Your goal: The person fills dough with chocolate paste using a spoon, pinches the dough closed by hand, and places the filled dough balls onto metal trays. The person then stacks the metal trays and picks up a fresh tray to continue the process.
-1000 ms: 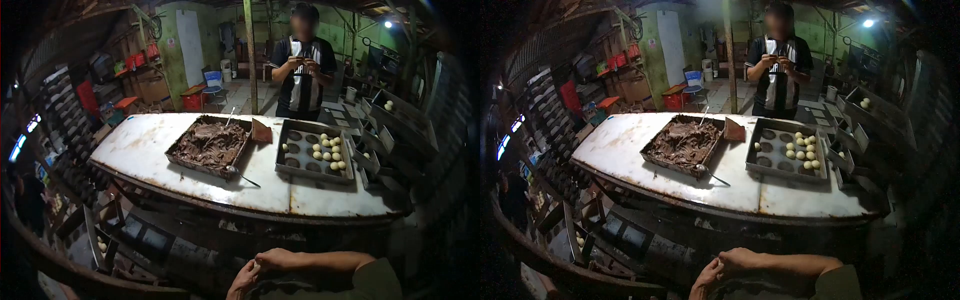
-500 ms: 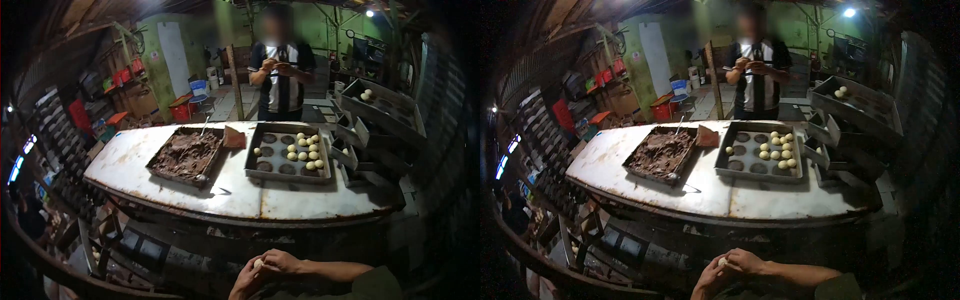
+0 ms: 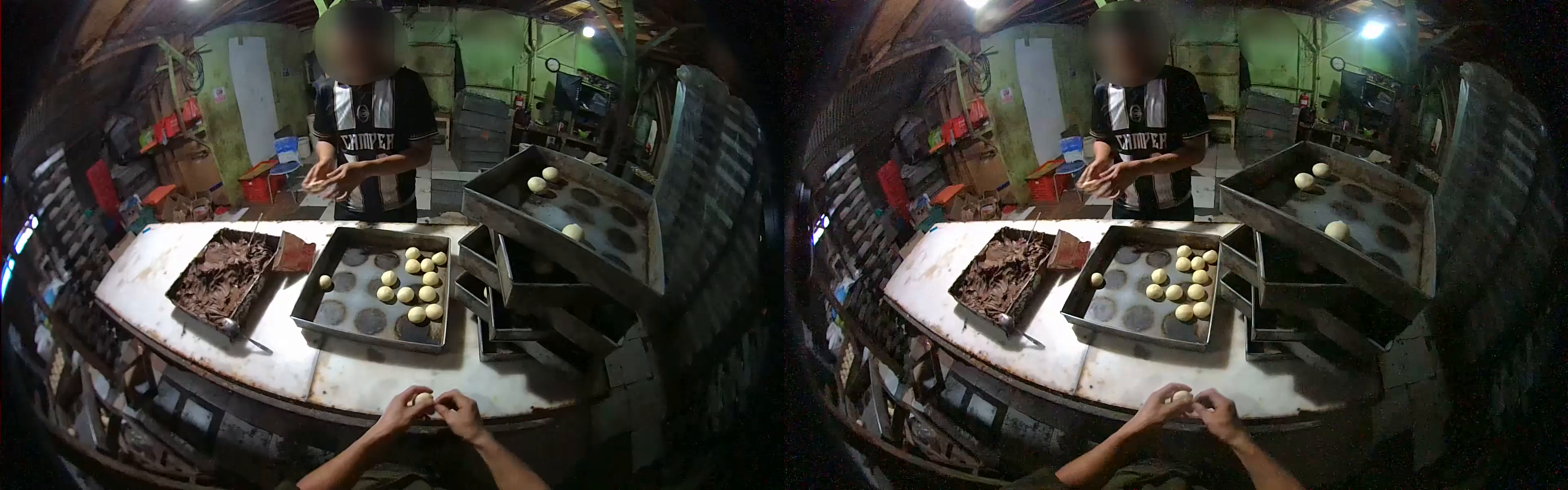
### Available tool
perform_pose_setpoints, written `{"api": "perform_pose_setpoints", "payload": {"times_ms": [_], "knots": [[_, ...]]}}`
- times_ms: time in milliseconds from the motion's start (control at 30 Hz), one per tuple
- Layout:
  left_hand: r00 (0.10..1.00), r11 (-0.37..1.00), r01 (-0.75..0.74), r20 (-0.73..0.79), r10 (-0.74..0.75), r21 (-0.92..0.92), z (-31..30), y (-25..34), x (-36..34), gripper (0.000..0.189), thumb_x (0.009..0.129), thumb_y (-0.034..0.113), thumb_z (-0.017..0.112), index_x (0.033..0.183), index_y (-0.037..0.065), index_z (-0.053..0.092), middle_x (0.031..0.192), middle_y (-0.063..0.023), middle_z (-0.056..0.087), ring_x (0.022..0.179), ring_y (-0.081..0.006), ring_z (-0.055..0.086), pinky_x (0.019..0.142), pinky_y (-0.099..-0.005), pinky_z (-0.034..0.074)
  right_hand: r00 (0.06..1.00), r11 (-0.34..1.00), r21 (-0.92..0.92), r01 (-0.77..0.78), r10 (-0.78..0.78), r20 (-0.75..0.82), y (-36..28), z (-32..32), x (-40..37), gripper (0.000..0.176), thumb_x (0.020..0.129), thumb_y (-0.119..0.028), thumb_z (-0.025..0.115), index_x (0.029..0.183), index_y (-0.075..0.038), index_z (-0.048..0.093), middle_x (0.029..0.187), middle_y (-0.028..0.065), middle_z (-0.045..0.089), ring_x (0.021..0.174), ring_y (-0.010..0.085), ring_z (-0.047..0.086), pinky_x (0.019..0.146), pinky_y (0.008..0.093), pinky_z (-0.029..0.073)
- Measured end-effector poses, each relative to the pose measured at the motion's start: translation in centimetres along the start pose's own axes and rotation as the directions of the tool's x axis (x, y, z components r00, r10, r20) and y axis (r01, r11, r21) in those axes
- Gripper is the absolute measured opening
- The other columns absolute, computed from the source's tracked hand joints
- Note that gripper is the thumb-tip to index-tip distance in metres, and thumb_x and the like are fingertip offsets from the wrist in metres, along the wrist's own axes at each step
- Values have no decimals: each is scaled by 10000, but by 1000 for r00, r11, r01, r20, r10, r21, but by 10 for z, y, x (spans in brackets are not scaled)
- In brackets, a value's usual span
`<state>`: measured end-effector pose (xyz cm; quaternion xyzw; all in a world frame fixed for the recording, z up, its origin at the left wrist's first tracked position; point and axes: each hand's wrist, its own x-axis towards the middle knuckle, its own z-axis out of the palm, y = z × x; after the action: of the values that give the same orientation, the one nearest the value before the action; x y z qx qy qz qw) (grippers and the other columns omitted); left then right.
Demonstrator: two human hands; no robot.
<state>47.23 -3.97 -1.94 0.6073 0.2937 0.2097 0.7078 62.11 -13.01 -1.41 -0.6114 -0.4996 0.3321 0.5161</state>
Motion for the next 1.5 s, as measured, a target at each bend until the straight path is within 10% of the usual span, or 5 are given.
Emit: {"api": "perform_pose_setpoints", "payload": {"times_ms": [133, 567, 1100, 1233, 1500], "knots": [[965, 285, -169, 99, 244, 943, -10, -12, 45, 515, 779, 283, 621, 1251, 190, 437, 1130, -132, 521, 922, -347, 557, 687, -413, 509, 989, 996, -52, -70, 62, -138, 68, 1, 46, 138, 833, -17, 548, 965, 3, 586, 839, 67, 629, 762, 110, 585, 706, 242, 475], [998, 914, 44, 30, -61, 403, -220, 11, -94, 496, 851, 342, 582, 1202, 8, 480, 1104, -193, 571, 948, -309, 601, 790, -350, 468, 943, 535, -843, 56, -305, -131, 64, 53, 37, 113, 745, -130, 598, 803, -37, 568, 871, 126, 519, 853, 311, 487, 765, 443, 375], [976, 931, 153, 95, -194, 332, -252, 10, -96, 353, 911, 231, 502, 1214, 49, 507, 1166, -117, 560, 1075, -226, 538, 885, -343, 437, 856, 748, -553, -367, 39, -515, 57, 100, 115, 166, 794, -132, 569, 725, 4, 504, 744, 158, 518, 745, 336, 493, 705, 408, 404], [984, 967, 1, 170, -46, 256, -225, 50, -72, 323, 896, 238, 524, 1164, 59, 541, 1103, -120, 587, 947, -204, 570, 784, -309, 451, 944, 633, -753, 181, -327, -48, 43, 90, 65, 81, 744, -119, 606, 727, -54, 562, 788, 108, 535, 812, 279, 503, 731, 402, 402], [931, 879, -319, -57, 361, 355, -190, 60, 75, 239, 862, 169, 565, 1049, 24, 597, 977, -133, 632, 858, -203, 599, 717, -325, 473, 921, 682, -701, 210, -379, -93, 69, 81, 105, 133, 749, -135, 573, 651, -52, 538, 723, 105, 526, 722, 307, 474, 683, 421, 376]]}}
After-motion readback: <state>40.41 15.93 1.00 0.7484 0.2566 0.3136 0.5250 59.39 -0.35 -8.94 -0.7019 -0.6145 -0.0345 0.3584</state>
